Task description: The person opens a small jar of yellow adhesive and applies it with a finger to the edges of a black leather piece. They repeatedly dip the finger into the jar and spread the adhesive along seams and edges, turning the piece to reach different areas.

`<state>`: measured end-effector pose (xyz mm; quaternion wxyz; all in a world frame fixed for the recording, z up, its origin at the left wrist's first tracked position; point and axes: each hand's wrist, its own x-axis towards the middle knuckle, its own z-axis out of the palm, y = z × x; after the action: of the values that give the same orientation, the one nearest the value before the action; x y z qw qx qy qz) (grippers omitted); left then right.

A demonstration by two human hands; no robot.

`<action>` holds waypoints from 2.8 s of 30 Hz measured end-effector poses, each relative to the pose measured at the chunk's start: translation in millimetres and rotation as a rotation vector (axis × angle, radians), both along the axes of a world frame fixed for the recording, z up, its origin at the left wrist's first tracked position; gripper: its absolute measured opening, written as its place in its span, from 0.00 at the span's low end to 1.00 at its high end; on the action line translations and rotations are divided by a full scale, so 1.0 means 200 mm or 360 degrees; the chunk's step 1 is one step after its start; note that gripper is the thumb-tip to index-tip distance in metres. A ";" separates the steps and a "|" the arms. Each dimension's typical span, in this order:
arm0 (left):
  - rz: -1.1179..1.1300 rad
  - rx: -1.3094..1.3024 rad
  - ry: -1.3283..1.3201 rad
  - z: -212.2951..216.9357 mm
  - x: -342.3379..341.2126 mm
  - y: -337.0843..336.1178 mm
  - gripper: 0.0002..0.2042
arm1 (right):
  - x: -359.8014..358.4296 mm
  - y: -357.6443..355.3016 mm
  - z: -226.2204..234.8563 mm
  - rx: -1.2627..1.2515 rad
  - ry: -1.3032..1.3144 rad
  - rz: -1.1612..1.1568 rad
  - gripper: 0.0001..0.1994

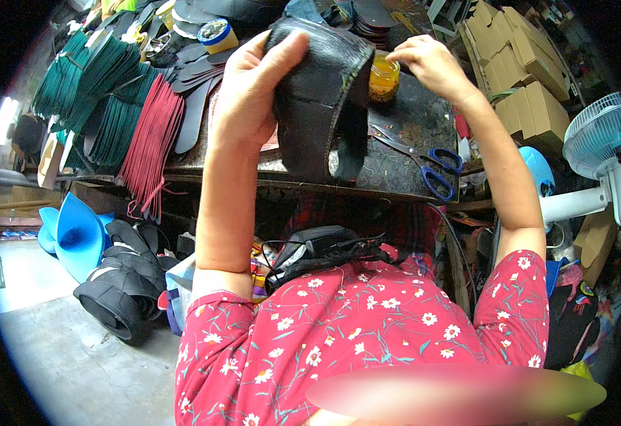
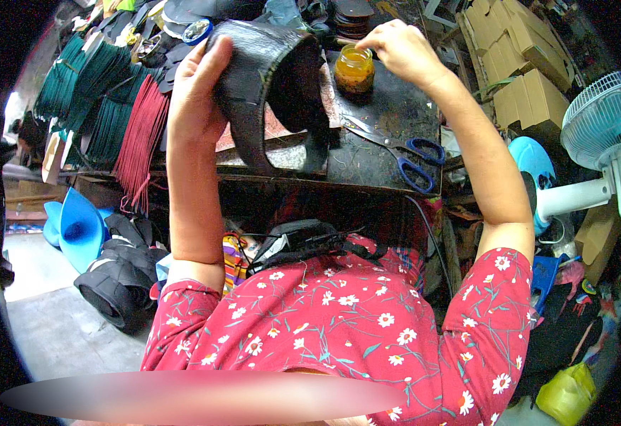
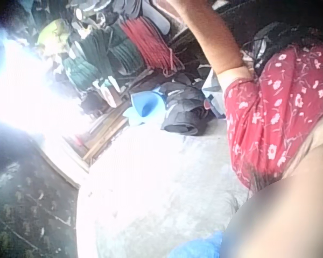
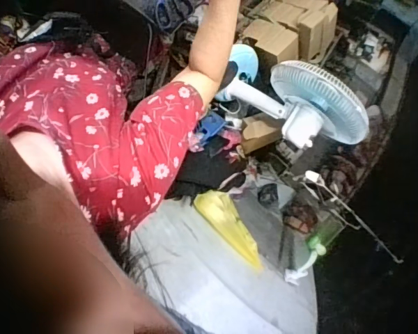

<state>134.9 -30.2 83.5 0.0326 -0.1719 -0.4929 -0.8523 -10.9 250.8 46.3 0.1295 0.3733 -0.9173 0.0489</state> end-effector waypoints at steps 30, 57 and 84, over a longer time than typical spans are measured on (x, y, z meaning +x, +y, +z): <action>0.0293 0.0180 -0.0167 -0.03 0.03 0.18 0.08 | 0.50 -0.24 0.22 -0.1362 -0.1147 0.0532 0.29; 0.0324 0.0150 -0.0328 -0.08 -0.11 0.09 0.09 | 0.55 -0.11 0.21 -0.0421 0.0427 0.0793 0.21; 0.0223 -0.0027 -0.0033 0.01 -0.01 0.10 0.11 | 0.28 0.03 0.18 -0.0671 -0.0181 0.0303 0.15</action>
<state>133.5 -10.2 85.5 0.0854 -0.1283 -0.5113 -0.8455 45.2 256.9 82.1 0.1475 0.4194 -0.8533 0.2724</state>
